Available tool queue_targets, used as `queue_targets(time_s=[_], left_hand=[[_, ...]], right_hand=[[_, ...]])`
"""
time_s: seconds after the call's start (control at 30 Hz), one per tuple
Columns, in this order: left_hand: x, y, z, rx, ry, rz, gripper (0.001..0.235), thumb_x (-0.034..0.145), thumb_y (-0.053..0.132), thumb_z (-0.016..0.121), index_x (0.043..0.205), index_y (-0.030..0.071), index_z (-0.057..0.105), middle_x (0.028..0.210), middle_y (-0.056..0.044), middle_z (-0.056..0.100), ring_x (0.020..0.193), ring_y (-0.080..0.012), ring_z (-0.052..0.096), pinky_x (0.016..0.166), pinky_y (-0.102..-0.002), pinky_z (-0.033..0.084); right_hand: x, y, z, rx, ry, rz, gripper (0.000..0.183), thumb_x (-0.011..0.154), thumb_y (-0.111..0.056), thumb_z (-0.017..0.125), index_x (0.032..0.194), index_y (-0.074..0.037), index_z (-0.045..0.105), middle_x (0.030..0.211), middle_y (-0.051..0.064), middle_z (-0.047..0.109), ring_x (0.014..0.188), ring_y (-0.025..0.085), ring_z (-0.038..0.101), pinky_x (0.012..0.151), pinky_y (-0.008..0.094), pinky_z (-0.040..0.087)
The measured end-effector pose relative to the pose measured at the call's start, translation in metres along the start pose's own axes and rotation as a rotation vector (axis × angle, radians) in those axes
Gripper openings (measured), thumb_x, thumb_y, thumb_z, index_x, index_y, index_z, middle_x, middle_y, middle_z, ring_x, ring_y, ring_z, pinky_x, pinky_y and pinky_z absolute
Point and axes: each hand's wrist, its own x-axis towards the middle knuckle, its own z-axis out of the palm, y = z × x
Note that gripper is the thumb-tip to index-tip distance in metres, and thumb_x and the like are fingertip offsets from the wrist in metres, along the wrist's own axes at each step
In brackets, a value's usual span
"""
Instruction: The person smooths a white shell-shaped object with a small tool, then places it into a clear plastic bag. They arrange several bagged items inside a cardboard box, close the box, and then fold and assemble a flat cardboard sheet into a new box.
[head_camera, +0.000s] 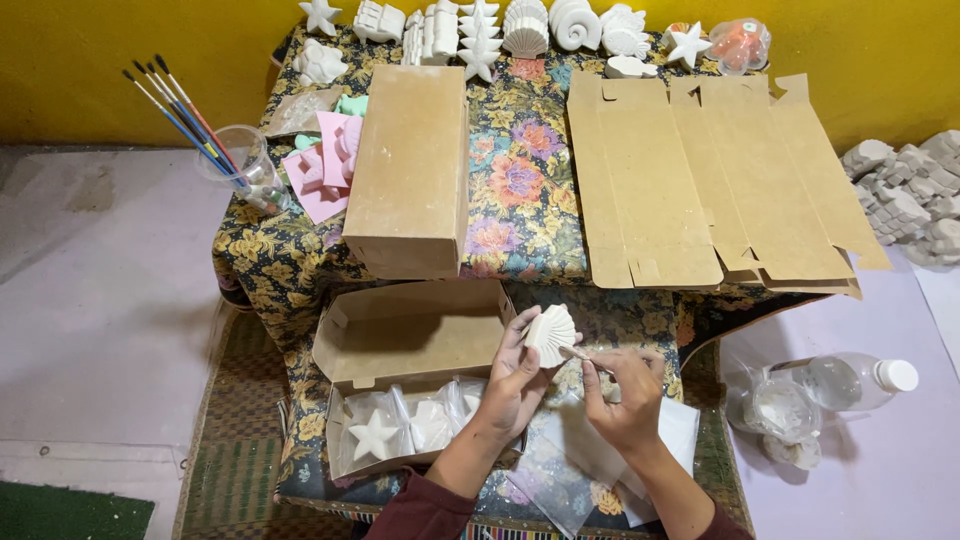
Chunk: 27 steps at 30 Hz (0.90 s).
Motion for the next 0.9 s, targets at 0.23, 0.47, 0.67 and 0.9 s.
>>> queue_targets(time_s=[0.23,0.47,0.67,0.9], left_hand=[[-0.002,0.004,0.004,0.084,0.081,-0.064,0.061,0.092,0.010,0.069,0.148,0.015,0.045,0.140,-0.030,0.056,0.106,-0.0323,0.063,0.084,-0.034,0.060],[-0.005,0.002,0.006,0.081,-0.046,-0.057,0.062,0.094,0.020,0.070,0.148,0.015,0.041,0.144,-0.028,0.057,0.122,-0.0342,0.063,0.092,-0.033,0.057],[-0.002,0.005,0.004,-0.014,0.009,-0.013,0.060,0.095,0.012,0.066,0.149,0.015,0.041,0.148,-0.033,0.048,0.124,-0.0389,0.057,0.099,-0.036,0.054],[-0.002,0.003,0.004,0.005,0.018,-0.085,0.065,0.092,0.011,0.069,0.151,0.016,0.040,0.147,-0.026,0.052,0.121,-0.0316,0.060,0.102,-0.037,0.054]], right_hand=[[-0.008,0.007,0.003,0.012,-0.011,-0.025,0.005,0.087,-0.013,0.067,0.092,-0.012,0.066,0.083,0.004,0.072,0.077,0.017,0.064,0.087,0.036,0.036],[0.003,-0.006,-0.003,0.062,-0.004,-0.023,0.008,0.089,-0.011,0.070,0.096,-0.009,0.068,0.089,0.005,0.074,0.079,0.019,0.066,0.083,0.036,0.038],[0.004,0.000,-0.004,0.104,-0.062,-0.070,0.004,0.086,-0.011,0.069,0.091,-0.010,0.070,0.082,0.003,0.075,0.074,0.016,0.067,0.079,0.035,0.038],[-0.001,0.005,0.006,0.200,-0.063,0.026,0.002,0.093,-0.002,0.064,0.093,-0.002,0.066,0.076,0.007,0.064,0.061,0.014,0.057,0.050,0.017,0.048]])
